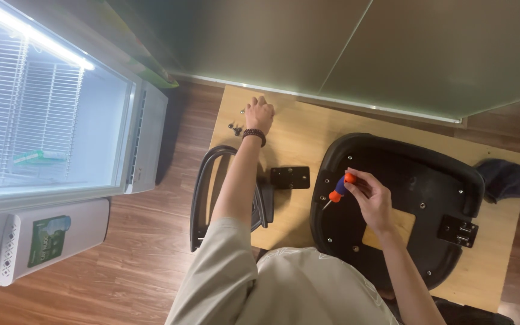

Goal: The person uses a screwdriver to attach metal brackets to the underside of a black chair seat. They pick up screws from the table, align the brackets, and tighten the screws to secure them in place.

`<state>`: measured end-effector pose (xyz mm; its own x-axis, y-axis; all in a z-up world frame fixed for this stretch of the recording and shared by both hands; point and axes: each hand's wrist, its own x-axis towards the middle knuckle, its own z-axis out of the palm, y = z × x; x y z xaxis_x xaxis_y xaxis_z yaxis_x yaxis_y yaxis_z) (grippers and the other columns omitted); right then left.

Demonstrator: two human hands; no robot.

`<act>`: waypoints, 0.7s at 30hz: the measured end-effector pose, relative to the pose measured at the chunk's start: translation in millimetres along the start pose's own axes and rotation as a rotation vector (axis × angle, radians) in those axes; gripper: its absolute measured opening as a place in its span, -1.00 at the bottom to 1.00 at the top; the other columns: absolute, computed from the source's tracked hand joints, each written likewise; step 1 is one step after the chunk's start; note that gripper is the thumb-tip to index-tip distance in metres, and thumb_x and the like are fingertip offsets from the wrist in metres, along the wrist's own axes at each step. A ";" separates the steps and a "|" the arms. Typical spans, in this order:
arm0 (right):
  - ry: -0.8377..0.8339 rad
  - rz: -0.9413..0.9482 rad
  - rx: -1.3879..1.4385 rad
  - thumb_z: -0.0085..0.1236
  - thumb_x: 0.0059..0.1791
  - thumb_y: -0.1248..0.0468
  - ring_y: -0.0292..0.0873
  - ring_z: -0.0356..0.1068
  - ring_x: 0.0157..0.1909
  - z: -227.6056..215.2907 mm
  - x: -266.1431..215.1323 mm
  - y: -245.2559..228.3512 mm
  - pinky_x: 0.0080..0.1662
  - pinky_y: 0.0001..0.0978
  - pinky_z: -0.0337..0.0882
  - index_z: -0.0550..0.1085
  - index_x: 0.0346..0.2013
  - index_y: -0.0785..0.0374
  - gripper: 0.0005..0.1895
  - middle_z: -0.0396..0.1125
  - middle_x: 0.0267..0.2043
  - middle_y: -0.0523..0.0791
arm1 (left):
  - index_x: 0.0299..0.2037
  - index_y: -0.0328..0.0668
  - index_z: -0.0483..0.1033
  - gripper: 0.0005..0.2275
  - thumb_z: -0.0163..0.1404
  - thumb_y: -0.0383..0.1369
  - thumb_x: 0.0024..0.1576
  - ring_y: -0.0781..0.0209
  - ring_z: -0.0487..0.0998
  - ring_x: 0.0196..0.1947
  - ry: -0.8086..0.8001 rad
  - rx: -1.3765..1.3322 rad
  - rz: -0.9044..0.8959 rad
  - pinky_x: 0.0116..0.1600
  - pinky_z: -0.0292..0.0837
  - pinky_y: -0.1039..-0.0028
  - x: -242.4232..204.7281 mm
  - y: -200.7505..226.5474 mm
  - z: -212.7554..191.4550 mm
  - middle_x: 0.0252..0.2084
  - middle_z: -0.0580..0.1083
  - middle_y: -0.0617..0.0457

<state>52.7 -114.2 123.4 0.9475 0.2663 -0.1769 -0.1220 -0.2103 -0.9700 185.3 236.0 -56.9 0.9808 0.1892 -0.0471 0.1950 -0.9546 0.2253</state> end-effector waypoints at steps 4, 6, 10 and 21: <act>0.000 0.026 0.025 0.21 0.00 0.39 -0.23 0.47 0.10 -0.2 1.3 -7.1 0.20 -0.38 0.49 0.49 0.13 0.32 -0.61 0.46 0.09 -0.06 | -0.37 0.12 0.67 -0.93 0.14 -0.37 0.07 0.07 0.34 0.15 -0.046 0.027 -0.055 0.18 0.29 0.20 3.5 -6.6 16.9 0.01 0.43 0.09; 0.010 0.024 -0.040 0.20 0.02 0.39 -0.22 0.49 0.09 0.1 1.0 -13.1 0.18 -0.38 0.51 0.50 0.12 0.32 -0.64 0.47 0.08 -0.07 | -0.34 0.06 0.67 -0.92 0.11 -0.40 0.10 0.05 0.34 0.14 -0.046 0.046 -0.050 0.18 0.28 0.20 2.2 -8.8 13.6 -0.01 0.44 0.05; -0.001 -0.013 -0.037 0.21 0.02 0.39 -0.22 0.49 0.09 -1.3 1.8 -8.1 0.19 -0.37 0.50 0.50 0.12 0.32 -0.64 0.48 0.08 -0.06 | -0.16 -0.02 0.63 -0.86 0.07 -0.42 0.12 0.06 0.34 0.14 -0.081 0.157 -0.040 0.19 0.29 0.21 -2.8 -4.7 17.9 0.03 0.43 0.02; -0.013 -0.033 0.012 0.21 0.03 0.40 -0.25 0.47 0.08 -4.1 -3.0 -3.9 0.18 -0.41 0.49 0.50 0.12 0.33 -0.65 0.47 0.09 -0.06 | 0.43 -0.26 0.07 0.11 0.37 0.16 -0.28 -0.05 0.28 0.25 -0.555 0.404 0.426 0.15 0.39 0.18 -155.3 92.8 10.8 0.25 0.26 -0.11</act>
<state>51.6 -118.1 128.4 0.9471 0.2855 -0.1467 -0.0942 -0.1898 -0.9773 51.0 115.5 -39.2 0.8057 -0.2499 -0.5370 -0.3149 -0.9486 -0.0310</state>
